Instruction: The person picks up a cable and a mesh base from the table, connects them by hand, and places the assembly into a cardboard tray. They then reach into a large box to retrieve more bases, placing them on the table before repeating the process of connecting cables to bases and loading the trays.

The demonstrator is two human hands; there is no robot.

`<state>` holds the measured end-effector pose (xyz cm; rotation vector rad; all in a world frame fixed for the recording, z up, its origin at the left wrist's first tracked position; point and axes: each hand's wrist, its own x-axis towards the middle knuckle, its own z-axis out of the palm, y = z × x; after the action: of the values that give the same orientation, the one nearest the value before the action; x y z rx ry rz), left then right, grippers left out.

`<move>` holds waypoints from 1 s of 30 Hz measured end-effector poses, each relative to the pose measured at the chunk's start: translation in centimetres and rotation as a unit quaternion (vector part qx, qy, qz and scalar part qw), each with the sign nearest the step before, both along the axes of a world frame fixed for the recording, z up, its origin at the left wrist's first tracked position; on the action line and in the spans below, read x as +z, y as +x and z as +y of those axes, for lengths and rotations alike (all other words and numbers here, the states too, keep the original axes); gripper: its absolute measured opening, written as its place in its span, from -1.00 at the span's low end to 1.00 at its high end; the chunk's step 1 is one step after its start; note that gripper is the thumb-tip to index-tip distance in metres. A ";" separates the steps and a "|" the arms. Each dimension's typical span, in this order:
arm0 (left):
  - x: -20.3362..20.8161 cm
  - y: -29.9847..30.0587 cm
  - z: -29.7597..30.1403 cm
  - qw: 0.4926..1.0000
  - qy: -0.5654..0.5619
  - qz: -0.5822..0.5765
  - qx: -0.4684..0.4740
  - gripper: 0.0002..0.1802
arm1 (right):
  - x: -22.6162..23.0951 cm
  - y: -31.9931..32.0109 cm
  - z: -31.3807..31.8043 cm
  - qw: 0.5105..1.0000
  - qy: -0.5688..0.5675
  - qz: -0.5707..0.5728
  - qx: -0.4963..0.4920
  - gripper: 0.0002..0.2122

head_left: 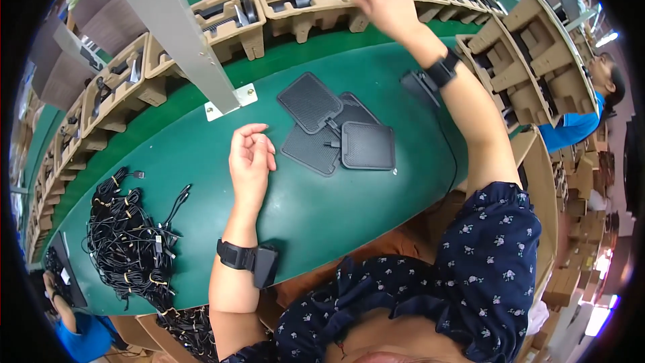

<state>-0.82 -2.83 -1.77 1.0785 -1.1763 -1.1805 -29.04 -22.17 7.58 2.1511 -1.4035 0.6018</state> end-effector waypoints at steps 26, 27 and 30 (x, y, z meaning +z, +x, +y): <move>0.5 -0.8 3.3 0.923 -0.239 -0.295 -0.061 -0.84 | 0.2 6.0 18.7 0.946 0.058 -0.086 0.307 -0.83; 0.6 -0.7 3.4 0.972 -0.157 -0.163 -0.068 -0.86 | 0.4 5.9 18.1 0.947 0.091 -0.119 0.284 -0.82; 0.7 -1.1 3.5 0.994 -0.061 0.025 -0.082 -0.84 | -1.4 5.8 16.1 0.660 0.481 -0.468 0.337 -0.83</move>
<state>-1.87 0.69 -1.04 0.8687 -1.2998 -1.2365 -23.21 -6.05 6.22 3.5771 -1.4948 1.7692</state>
